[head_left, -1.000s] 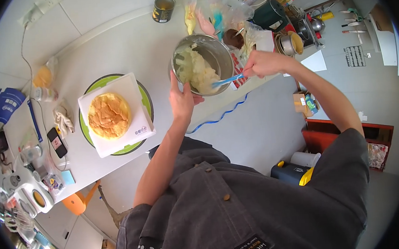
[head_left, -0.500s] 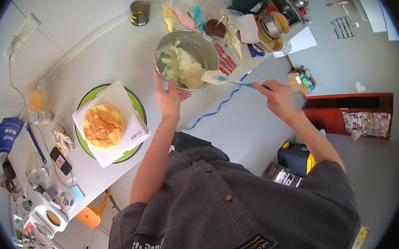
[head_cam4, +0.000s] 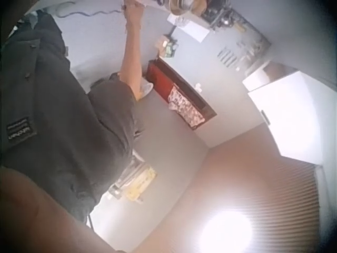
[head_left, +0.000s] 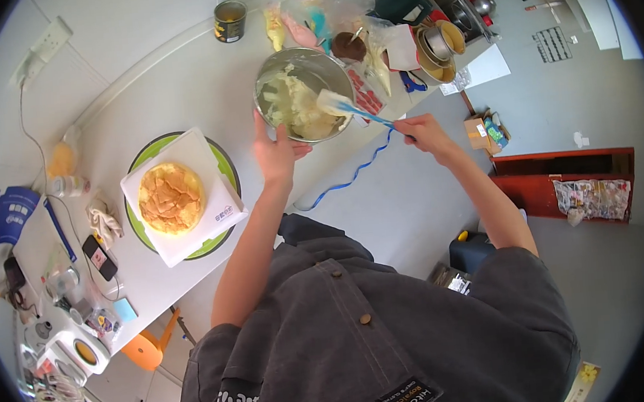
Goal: The recorder retrieves cake bases from a refrigerator, brings them to a workstation, trims a cake base, and prepares frosting for decorating.
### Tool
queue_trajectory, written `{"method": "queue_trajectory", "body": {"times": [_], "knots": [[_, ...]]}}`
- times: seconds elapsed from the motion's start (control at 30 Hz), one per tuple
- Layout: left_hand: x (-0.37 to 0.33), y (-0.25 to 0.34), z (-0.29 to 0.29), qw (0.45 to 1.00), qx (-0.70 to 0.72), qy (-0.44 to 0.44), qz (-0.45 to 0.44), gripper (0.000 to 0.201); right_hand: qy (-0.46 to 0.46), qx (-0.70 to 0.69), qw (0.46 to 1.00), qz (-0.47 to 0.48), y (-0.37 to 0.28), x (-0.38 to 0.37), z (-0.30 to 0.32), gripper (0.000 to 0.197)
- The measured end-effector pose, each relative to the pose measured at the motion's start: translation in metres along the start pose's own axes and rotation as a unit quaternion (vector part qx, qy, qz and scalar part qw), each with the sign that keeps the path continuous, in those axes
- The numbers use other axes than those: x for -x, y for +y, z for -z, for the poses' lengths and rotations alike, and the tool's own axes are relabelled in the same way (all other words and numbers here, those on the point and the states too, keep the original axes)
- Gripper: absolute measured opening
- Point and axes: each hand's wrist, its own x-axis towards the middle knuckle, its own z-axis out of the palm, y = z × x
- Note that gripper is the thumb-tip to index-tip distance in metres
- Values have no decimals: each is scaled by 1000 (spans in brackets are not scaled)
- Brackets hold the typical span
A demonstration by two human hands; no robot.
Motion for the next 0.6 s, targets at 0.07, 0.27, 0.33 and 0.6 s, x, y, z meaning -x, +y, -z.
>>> {"method": "queue_trajectory", "body": {"times": [0.07, 0.27, 0.33, 0.6], "knots": [[4, 1, -3, 1000, 12, 9, 2, 71, 42, 58, 997, -18, 7, 3, 28, 25], [5, 3, -3, 1000, 13, 10, 4, 72, -8, 288, 949, 127, -38, 14, 125, 28], [5, 1, -2, 1000, 10, 16, 7, 73, 40, 303, 936, 174, -75, 14, 100, 28], [1, -3, -2, 999, 14, 30, -13, 71, 100, 642, 673, 352, -141, -14, 9, 24]]}}
